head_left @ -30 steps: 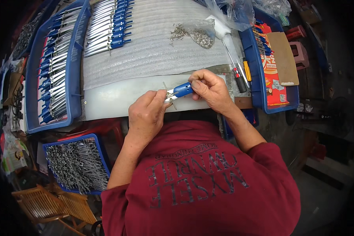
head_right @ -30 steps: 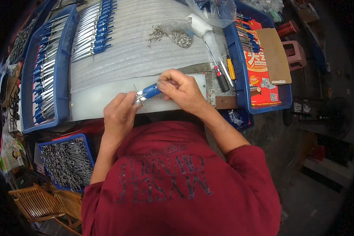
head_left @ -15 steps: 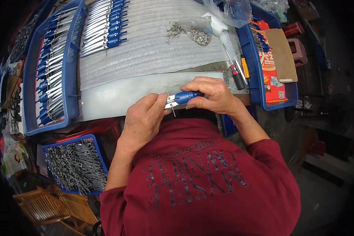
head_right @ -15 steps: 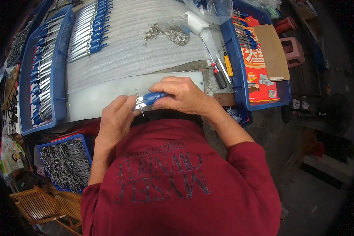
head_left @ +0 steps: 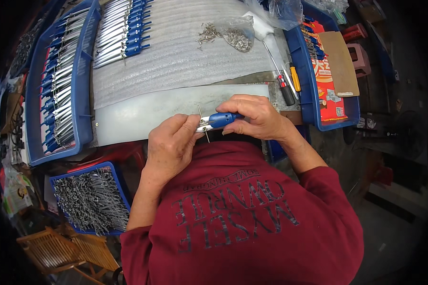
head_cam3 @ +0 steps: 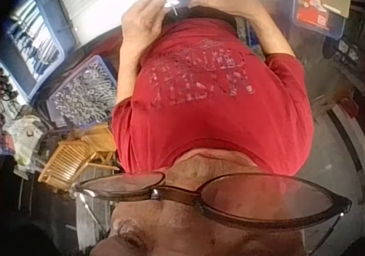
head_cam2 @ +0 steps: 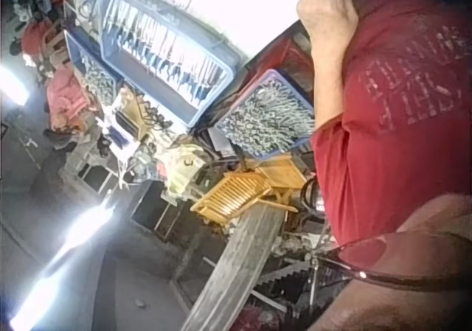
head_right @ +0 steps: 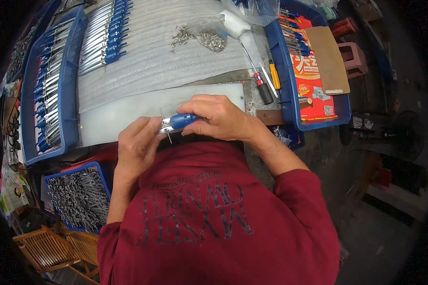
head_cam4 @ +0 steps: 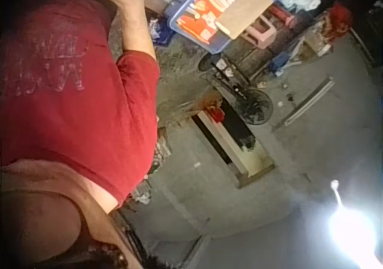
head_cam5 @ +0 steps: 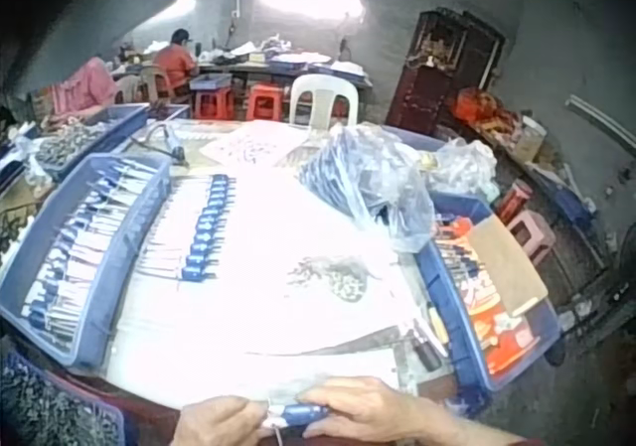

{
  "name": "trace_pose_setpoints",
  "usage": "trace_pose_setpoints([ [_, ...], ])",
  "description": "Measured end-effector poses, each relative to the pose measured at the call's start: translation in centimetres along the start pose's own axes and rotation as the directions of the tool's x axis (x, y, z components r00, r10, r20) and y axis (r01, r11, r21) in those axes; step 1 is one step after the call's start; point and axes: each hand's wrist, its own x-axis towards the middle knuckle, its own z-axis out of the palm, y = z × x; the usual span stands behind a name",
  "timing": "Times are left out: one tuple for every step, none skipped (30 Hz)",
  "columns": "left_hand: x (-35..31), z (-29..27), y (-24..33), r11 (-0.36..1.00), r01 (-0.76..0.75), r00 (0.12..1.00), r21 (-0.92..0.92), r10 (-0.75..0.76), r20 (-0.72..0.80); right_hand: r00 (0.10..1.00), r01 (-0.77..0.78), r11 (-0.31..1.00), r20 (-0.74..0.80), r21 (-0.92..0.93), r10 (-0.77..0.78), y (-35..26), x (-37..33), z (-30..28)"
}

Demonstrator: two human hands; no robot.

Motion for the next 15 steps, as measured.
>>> trace_pose_setpoints([
  [0.00,-0.02,0.04,1.000,-0.020,1.000,0.023,0.020,-0.018,1.000,0.022,1.000,-0.013,-0.006,-0.022,-0.01,0.00,0.08],
  [0.01,-0.06,0.11,1.000,-0.019,1.000,0.022,0.019,-0.017,1.000,0.020,1.000,-0.012,-0.005,-0.020,0.04,0.05,0.16],
  [0.00,-0.10,0.19,0.998,-0.036,0.999,0.055,0.038,-0.025,0.998,0.054,0.998,-0.018,-0.014,-0.054,0.16,0.12,0.22],
  [-0.03,-0.10,0.27,0.995,-0.054,0.998,0.087,0.057,-0.031,0.996,0.088,0.996,-0.023,-0.023,-0.088,0.23,0.14,0.28],
  [-0.09,-0.08,0.35,0.995,-0.052,0.998,0.087,0.055,-0.031,0.996,0.087,0.996,-0.023,-0.022,-0.087,0.24,0.10,0.34],
  [-0.17,-0.06,0.44,0.993,-0.053,0.998,0.102,0.056,-0.025,0.996,0.088,0.996,-0.016,-0.023,-0.088,0.24,0.09,0.40],
  [-0.22,-0.04,0.50,0.992,-0.054,0.998,0.117,0.056,-0.019,0.996,0.088,0.996,-0.009,-0.025,-0.089,0.25,0.09,0.45],
  [-0.25,0.01,0.53,0.992,-0.052,0.998,0.117,0.055,-0.019,0.996,0.088,0.996,-0.008,-0.024,-0.088,0.26,0.13,0.46],
  [-0.33,0.07,0.57,0.991,-0.046,0.999,0.124,0.049,-0.024,0.996,0.088,0.996,-0.005,-0.025,-0.088,0.23,0.17,0.48],
  [-0.41,0.11,0.59,0.991,-0.039,0.999,0.130,0.043,-0.029,0.996,0.088,0.996,-0.002,-0.027,-0.088,0.22,0.21,0.49],
  [-0.47,0.11,0.60,0.991,-0.038,0.999,0.131,0.042,-0.029,0.996,0.088,0.996,-0.001,-0.025,-0.088,0.21,0.21,0.49],
  [-0.50,0.12,0.61,0.991,-0.043,0.999,0.129,0.047,-0.028,0.996,0.085,0.996,0.013,-0.022,-0.085,0.18,0.20,0.45],
  [-0.51,0.11,0.62,0.991,-0.048,0.998,0.127,0.052,-0.026,0.996,0.082,0.996,0.028,-0.018,-0.082,0.16,0.20,0.42],
  [-0.50,0.12,0.61,0.991,-0.047,0.998,0.127,0.051,-0.027,0.996,0.082,0.996,0.029,-0.019,-0.081,0.18,0.23,0.38],
  [-0.45,0.17,0.57,0.991,-0.050,0.998,0.123,0.054,-0.028,0.995,0.092,0.996,0.028,-0.017,-0.091,0.27,0.24,0.34],
])
